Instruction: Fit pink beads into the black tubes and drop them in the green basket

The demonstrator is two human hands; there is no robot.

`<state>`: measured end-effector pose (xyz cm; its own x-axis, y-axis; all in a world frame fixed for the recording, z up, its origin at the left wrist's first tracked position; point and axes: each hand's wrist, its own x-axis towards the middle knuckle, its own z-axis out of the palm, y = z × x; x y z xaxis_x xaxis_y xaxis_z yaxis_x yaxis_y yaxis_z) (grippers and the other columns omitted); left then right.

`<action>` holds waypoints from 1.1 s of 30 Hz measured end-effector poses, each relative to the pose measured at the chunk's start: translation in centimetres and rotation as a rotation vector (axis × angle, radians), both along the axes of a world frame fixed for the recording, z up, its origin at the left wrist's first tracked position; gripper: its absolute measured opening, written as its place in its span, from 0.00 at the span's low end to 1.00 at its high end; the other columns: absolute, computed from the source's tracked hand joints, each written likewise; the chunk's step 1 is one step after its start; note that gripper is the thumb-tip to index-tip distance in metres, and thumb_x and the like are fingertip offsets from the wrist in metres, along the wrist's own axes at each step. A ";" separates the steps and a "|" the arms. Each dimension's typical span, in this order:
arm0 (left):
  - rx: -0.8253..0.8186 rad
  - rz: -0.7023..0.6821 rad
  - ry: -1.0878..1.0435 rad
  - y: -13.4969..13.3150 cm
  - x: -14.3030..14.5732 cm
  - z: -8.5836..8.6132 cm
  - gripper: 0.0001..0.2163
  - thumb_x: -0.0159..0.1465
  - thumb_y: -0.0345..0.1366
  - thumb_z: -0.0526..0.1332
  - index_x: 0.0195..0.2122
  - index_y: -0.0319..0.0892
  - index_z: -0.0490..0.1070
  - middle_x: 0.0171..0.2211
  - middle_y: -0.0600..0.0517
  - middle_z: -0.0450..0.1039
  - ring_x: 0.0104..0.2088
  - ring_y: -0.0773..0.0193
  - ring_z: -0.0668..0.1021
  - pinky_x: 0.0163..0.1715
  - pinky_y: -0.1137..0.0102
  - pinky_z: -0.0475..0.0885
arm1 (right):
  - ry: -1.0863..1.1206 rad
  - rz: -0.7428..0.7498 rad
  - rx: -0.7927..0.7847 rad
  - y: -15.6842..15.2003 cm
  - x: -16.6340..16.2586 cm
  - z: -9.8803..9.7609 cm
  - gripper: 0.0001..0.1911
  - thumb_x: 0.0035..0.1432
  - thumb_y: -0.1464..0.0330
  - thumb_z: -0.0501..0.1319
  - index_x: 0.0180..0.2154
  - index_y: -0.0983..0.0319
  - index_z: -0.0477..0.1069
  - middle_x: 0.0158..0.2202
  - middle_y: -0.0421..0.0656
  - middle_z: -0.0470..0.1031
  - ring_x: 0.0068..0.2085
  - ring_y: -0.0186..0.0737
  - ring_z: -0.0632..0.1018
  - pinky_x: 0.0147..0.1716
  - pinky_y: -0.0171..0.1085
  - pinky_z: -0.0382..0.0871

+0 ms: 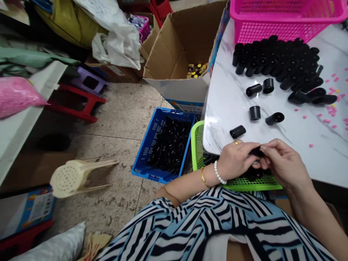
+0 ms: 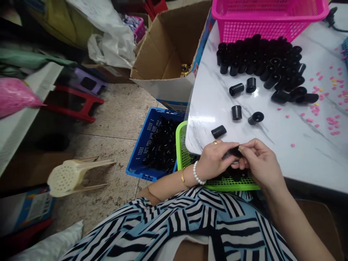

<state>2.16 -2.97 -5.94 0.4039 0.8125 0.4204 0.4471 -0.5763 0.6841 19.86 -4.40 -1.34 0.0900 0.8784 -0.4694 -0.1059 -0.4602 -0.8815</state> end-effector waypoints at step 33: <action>-0.010 0.049 0.332 2.6 -3.8 4.6 0.13 0.68 0.28 0.60 0.53 0.40 0.66 0.48 0.44 0.73 0.48 0.57 0.78 0.47 0.63 0.80 | -1.557 -0.021 0.770 0.4 8.5 -3.1 0.11 0.66 0.61 0.67 0.37 0.62 0.84 0.32 0.44 0.82 0.36 0.44 0.82 0.30 0.39 0.68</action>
<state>-1.65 -0.35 -1.37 0.4779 0.8378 0.2639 0.6738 -0.5424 0.5018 28.34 -4.03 -4.41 0.0279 0.8336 0.5517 0.9856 0.0692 -0.1544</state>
